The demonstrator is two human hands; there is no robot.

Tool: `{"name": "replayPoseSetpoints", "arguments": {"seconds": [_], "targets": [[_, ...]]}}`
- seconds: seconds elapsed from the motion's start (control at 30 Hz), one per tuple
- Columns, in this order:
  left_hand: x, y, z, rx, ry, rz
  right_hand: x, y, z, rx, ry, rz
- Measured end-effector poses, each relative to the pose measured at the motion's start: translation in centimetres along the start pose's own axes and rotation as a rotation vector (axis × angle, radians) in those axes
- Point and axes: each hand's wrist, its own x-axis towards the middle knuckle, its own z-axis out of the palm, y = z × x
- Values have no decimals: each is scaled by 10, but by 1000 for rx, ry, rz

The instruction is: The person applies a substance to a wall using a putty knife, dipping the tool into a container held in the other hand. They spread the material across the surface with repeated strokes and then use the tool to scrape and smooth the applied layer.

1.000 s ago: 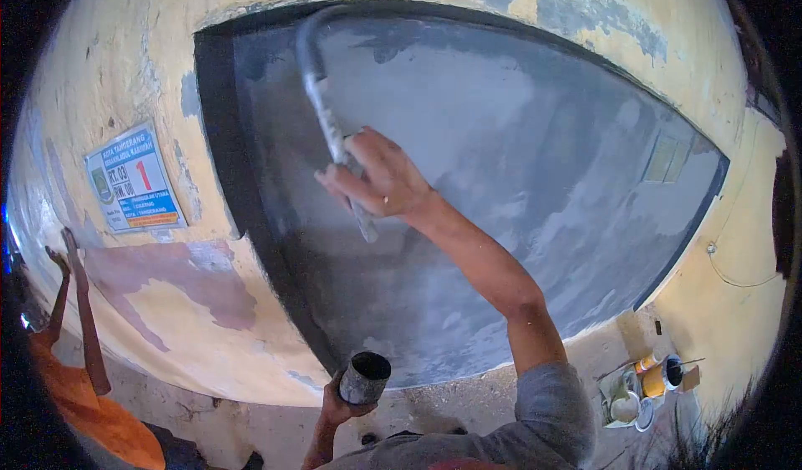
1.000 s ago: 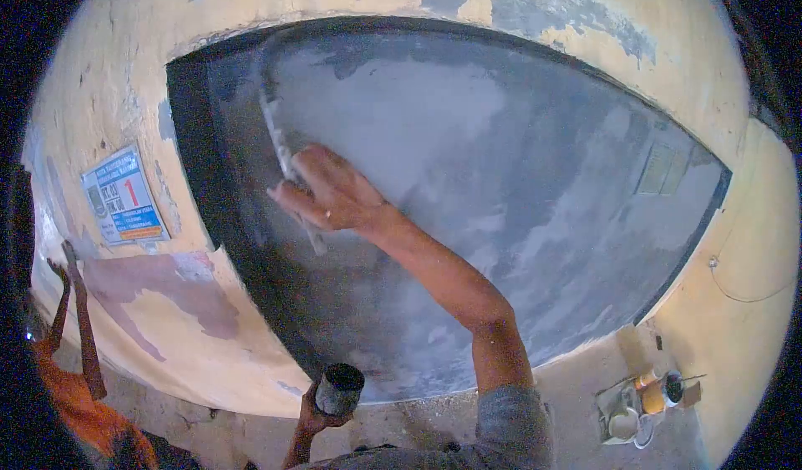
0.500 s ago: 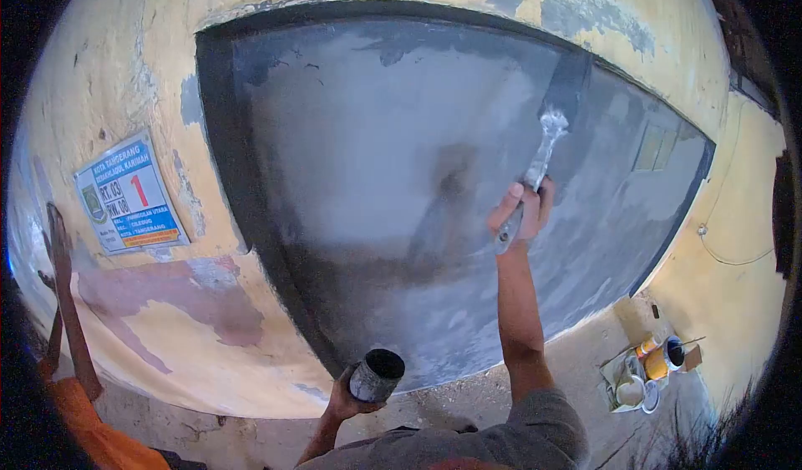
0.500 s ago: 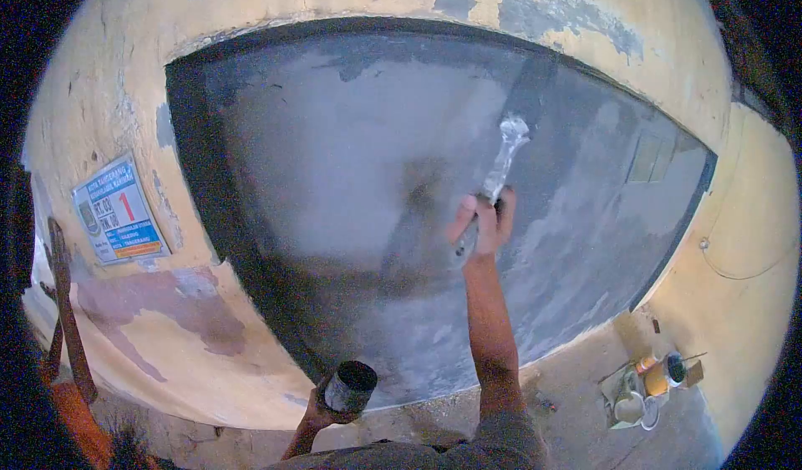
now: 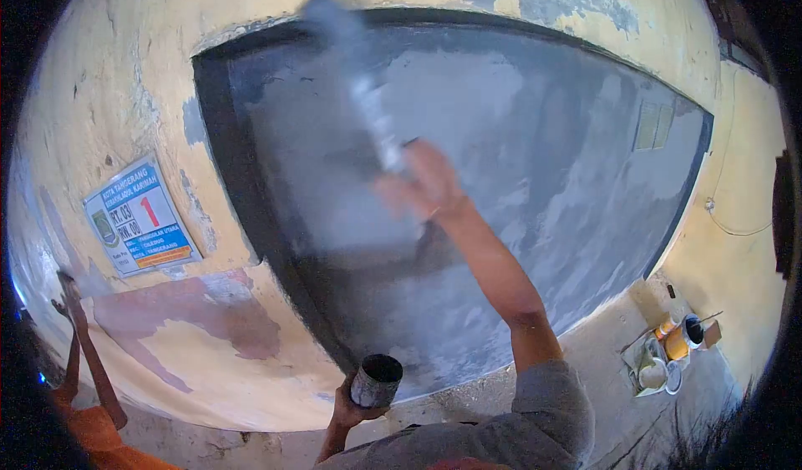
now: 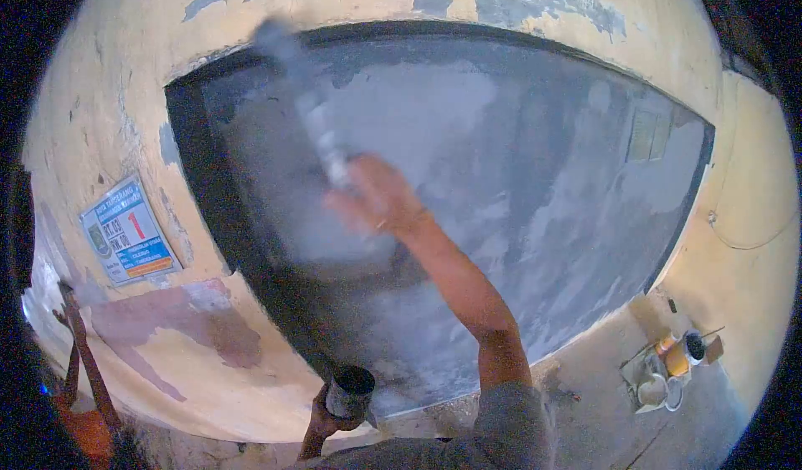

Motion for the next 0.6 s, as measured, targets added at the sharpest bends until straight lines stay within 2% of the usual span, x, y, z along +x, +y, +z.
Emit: {"name": "replayPoseSetpoints", "arguments": {"seconds": [0.07, 0.13, 0.17, 0.2, 0.23, 0.27, 0.33, 0.4, 0.47, 0.5, 0.53, 0.57, 0.6], "targets": [[-1, -14, -3, -36, 33, -65, 2, -12, -40, 757, 319, 910], [-5, -3, -6, 16, 23, -46, -26, 20, -40, -36, 679, 440], [-5, 4, -6, 66, 17, -27, -29, 19, -49, -38, 678, 438], [-6, -5, -6, 62, 16, -30, -35, 15, -56, -365, 695, 285], [-4, -14, -6, -147, 16, -104, -34, 9, -59, -685, 697, 121], [-3, -21, -8, -355, 16, -176, -29, 6, -55, -685, 696, 121], [-6, -24, -9, -274, 17, -143, -17, -4, -31, -579, 735, 56], [-6, -13, -11, -107, 18, -68, 0, -12, 12, -57, 698, 439], [-5, -6, -9, 54, 18, 10, 56, -71, 4, 823, 460, 1078], [-4, -7, -7, 52, 17, 13, 47, -62, 16, 709, 182, 890], [-2, -12, -5, -118, 39, -63, 37, -51, 28, 588, -86, 693], [-3, -19, -3, -289, 62, -142, 40, -52, 32, 589, -89, 690], [-2, -41, -2, -291, 66, -144, 42, -54, 36, 230, -10, 92]]}}
